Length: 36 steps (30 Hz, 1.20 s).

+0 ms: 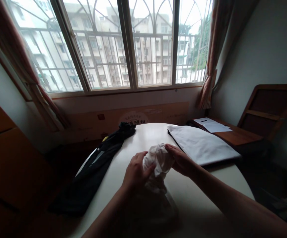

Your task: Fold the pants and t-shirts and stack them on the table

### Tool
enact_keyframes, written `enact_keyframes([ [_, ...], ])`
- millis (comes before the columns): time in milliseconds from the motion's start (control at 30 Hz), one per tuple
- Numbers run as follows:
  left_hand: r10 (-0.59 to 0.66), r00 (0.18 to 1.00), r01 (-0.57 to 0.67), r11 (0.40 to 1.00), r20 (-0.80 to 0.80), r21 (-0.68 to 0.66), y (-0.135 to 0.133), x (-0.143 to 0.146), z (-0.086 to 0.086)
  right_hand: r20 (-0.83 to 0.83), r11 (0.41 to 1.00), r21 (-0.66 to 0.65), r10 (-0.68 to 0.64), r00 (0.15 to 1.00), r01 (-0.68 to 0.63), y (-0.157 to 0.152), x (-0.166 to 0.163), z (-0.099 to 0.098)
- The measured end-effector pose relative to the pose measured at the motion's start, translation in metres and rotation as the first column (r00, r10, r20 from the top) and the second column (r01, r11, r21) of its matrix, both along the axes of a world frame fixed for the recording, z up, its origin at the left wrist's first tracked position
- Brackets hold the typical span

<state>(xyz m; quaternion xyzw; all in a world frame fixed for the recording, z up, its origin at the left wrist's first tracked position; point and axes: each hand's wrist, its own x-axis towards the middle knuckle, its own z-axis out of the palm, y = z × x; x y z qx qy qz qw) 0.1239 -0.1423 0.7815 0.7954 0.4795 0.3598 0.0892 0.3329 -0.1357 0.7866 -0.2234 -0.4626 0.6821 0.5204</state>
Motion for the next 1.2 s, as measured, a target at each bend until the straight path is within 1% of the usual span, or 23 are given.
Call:
enact_keyframes([
  [67,-0.006,1.0,0.004,0.989,-0.016,-0.145,0.007,-0.002,-0.006,-0.024,0.996,0.026,0.081,0.996,-0.08,-0.001,0.004,0.0],
  [133,-0.003,1.0,0.004,0.972,0.004,-0.235,0.012,-0.006,-0.008,-0.025,0.985,0.042,0.171,0.985,-0.17,0.0,0.012,0.0],
  [167,0.006,1.0,-0.002,0.968,0.014,-0.252,0.014,-0.008,-0.008,-0.004,0.975,0.036,0.221,0.975,-0.221,0.001,0.017,-0.001],
  [233,0.034,0.999,-0.027,0.971,0.025,-0.238,0.016,-0.011,-0.006,0.054,0.957,0.008,0.29,0.955,-0.291,0.004,0.025,-0.003],
  [300,0.038,0.999,-0.03,0.982,0.037,-0.188,0.015,-0.013,-0.003,0.1,0.955,-0.021,0.296,0.95,-0.296,0.007,0.03,-0.008],
  [400,-0.027,0.998,0.033,0.994,0.058,-0.107,0.013,-0.012,-0.003,0.111,0.976,-0.018,0.218,0.97,-0.218,0.01,0.028,-0.014],
  [433,-0.056,0.997,0.06,0.993,0.046,-0.1,0.013,-0.011,-0.005,0.116,0.982,-0.017,0.191,0.975,-0.19,0.01,0.027,-0.015],
  [500,-0.081,0.997,0.081,0.988,0.005,-0.131,0.014,-0.007,-0.01,0.141,0.991,-0.018,0.137,0.981,-0.135,0.009,0.022,-0.016],
  [567,-0.057,0.998,0.054,0.982,-0.008,-0.18,0.016,-0.003,-0.017,0.161,0.997,-0.013,0.077,0.984,-0.076,0.009,0.018,-0.015],
  [600,-0.03,0.999,0.032,0.979,0.012,-0.2,0.018,-0.001,-0.02,0.157,0.999,-0.003,0.038,0.987,-0.038,0.009,0.016,-0.015],
  [667,0.023,0.993,0.005,0.97,0.114,-0.244,0.021,-0.001,-0.023,0.116,0.997,0.034,-0.075,0.99,0.071,0.011,0.013,-0.015],
  [700,0.045,0.981,0.007,0.963,0.188,-0.269,0.023,-0.002,-0.024,0.09,0.988,0.055,-0.152,0.984,0.148,0.013,0.012,-0.016],
  [767,0.095,0.925,0.034,0.944,0.369,-0.329,0.026,-0.007,-0.021,0.075,0.941,0.077,-0.334,0.94,0.328,0.02,0.013,-0.022],
  [800,0.125,0.874,0.06,0.932,0.469,-0.358,0.027,-0.01,-0.019,0.093,0.907,0.075,-0.42,0.903,0.415,0.024,0.014,-0.026],
  [867,0.202,0.72,0.116,0.908,0.663,-0.403,0.031,-0.019,-0.014,0.152,0.838,0.068,-0.545,0.825,0.542,0.032,0.017,-0.036],
  [933,0.277,0.545,0.151,0.896,0.791,-0.418,0.037,-0.029,-0.012,0.184,0.788,0.086,-0.614,0.768,0.609,0.038,0.019,-0.044],
  [967,0.298,0.487,0.143,0.9,0.821,-0.411,0.04,-0.033,-0.012,0.185,0.773,0.097,-0.632,0.752,0.626,0.04,0.019,-0.047],
  [1000,0.302,0.467,0.115,0.911,0.831,-0.396,0.043,-0.037,-0.013,0.18,0.769,0.102,-0.638,0.749,0.631,0.04,0.018,-0.049],
  [1033,0.292,0.489,0.07,0.926,0.822,-0.371,0.046,-0.04,-0.014,0.173,0.779,0.094,-0.626,0.76,0.62,0.04,0.017,-0.049],
  [1067,0.27,0.544,0.018,0.943,0.794,-0.333,0.048,-0.042,-0.016,0.165,0.803,0.07,-0.594,0.787,0.591,0.038,0.015,-0.048],
  [1100,0.24,0.62,-0.032,0.959,0.747,-0.281,0.049,-0.042,-0.018,0.154,0.838,0.037,-0.543,0.825,0.544,0.036,0.013,-0.047],
  [1167,0.175,0.762,-0.099,0.983,0.623,-0.154,0.047,-0.038,-0.021,0.109,0.914,-0.014,-0.403,0.909,0.406,0.029,0.009,-0.042],
  [1200,0.142,0.811,-0.109,0.99,0.567,-0.093,0.044,-0.035,-0.021,0.081,0.944,-0.028,-0.324,0.942,0.327,0.025,0.006,-0.039],
])
